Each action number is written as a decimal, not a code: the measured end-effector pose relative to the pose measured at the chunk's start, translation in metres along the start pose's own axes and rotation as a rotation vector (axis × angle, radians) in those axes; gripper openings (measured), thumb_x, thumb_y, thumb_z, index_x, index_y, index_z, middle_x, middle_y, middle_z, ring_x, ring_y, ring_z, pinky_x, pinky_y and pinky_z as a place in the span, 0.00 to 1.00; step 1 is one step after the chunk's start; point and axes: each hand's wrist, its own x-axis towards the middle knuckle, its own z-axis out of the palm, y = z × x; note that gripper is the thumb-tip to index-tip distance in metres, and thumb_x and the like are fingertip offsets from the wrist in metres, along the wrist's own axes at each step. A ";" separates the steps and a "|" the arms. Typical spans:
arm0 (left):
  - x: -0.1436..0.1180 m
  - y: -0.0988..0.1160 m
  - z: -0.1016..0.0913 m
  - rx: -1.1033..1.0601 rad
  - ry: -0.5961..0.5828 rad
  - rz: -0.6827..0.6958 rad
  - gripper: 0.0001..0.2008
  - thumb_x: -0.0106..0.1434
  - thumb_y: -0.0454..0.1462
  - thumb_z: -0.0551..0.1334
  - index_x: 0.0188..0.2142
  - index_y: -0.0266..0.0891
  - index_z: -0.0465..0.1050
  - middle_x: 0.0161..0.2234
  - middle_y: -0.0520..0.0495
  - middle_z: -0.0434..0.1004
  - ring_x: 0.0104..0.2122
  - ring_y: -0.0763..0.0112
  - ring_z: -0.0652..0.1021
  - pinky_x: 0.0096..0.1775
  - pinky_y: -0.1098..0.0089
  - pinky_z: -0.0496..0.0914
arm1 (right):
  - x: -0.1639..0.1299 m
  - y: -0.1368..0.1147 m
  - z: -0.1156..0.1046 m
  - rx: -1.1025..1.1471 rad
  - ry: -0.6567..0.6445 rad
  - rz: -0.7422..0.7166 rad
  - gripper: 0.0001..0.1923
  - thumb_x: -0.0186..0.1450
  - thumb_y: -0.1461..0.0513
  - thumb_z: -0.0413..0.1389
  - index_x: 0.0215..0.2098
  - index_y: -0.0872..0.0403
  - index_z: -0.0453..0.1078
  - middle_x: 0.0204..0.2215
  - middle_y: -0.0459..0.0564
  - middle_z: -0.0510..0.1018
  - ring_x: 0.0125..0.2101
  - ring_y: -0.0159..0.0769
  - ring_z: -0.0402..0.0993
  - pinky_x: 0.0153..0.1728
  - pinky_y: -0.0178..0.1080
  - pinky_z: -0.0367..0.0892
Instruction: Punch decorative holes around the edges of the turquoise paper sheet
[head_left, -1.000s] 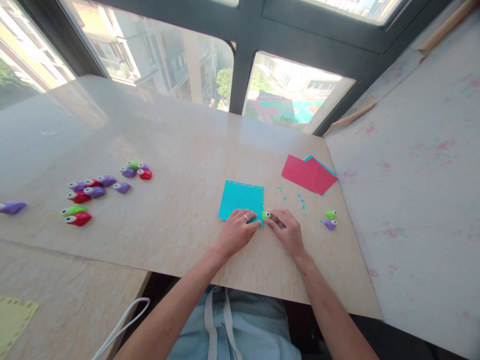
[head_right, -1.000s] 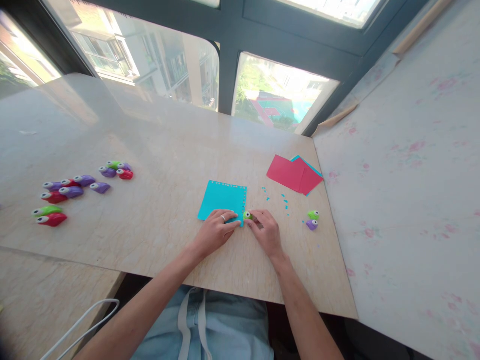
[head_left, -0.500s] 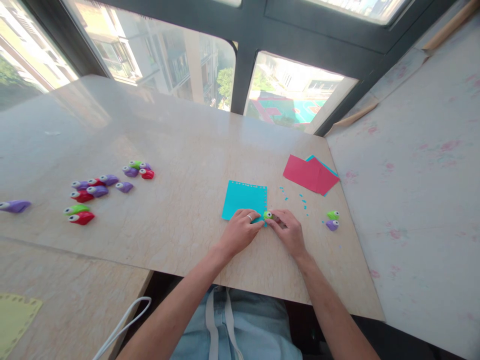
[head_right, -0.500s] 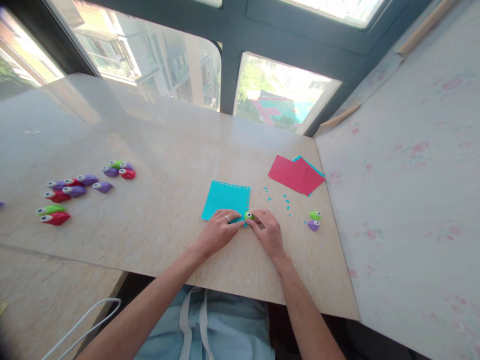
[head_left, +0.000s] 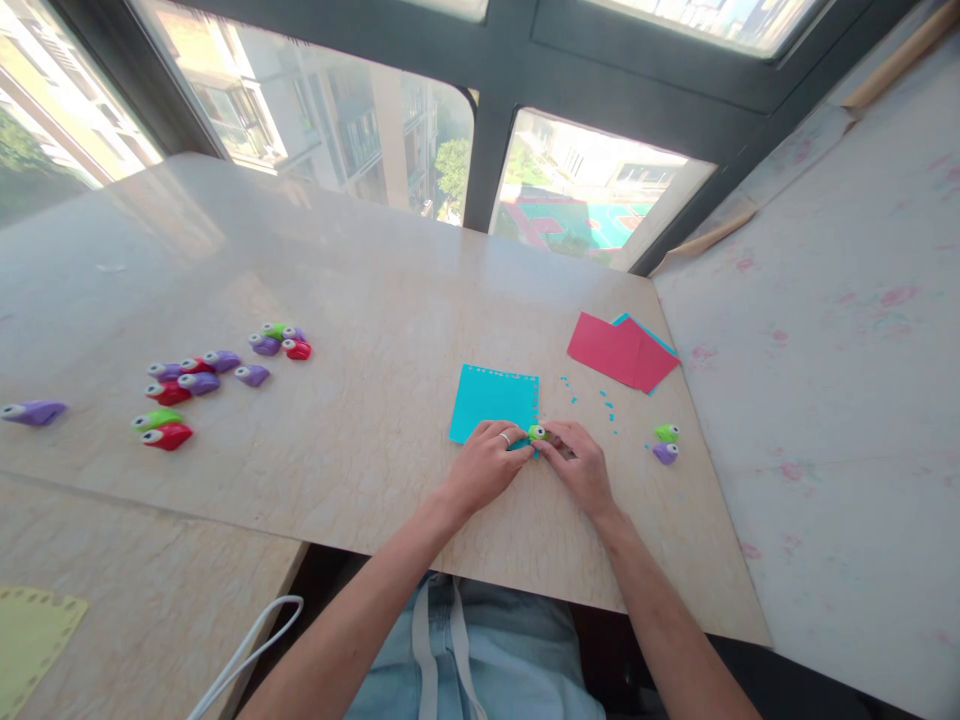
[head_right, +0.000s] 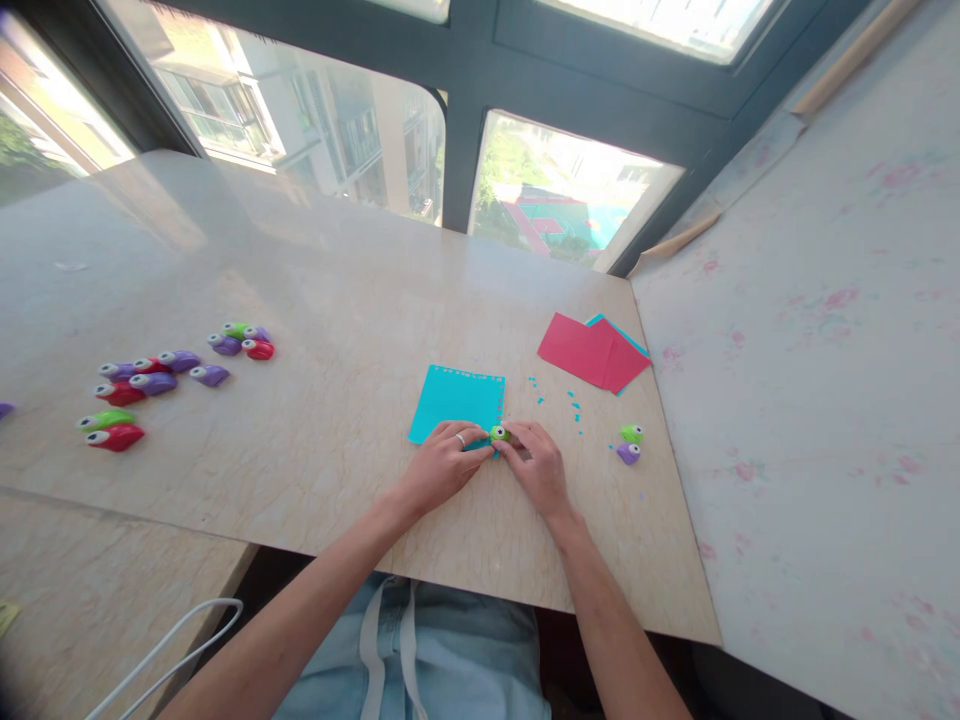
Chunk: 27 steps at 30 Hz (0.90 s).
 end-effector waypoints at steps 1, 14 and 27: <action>0.000 0.000 0.000 0.008 0.006 0.003 0.10 0.69 0.37 0.56 0.44 0.44 0.76 0.46 0.46 0.77 0.49 0.66 0.73 0.46 0.64 0.66 | 0.000 0.000 0.000 0.001 -0.001 0.000 0.13 0.66 0.52 0.58 0.43 0.51 0.75 0.39 0.52 0.77 0.35 0.36 0.75 0.36 0.38 0.73; -0.001 0.000 0.001 -0.038 -0.013 -0.010 0.11 0.69 0.36 0.55 0.45 0.45 0.76 0.45 0.45 0.77 0.48 0.67 0.73 0.46 0.64 0.66 | 0.014 0.000 -0.017 0.082 -0.199 0.171 0.20 0.63 0.50 0.59 0.48 0.53 0.75 0.43 0.54 0.78 0.35 0.36 0.76 0.38 0.39 0.72; 0.000 0.001 -0.002 -0.015 0.008 -0.003 0.10 0.69 0.36 0.55 0.41 0.43 0.76 0.44 0.48 0.78 0.47 0.67 0.74 0.44 0.65 0.65 | 0.054 -0.006 -0.040 0.169 -0.552 0.551 0.20 0.57 0.48 0.62 0.32 0.58 0.74 0.24 0.49 0.76 0.21 0.27 0.66 0.19 0.29 0.58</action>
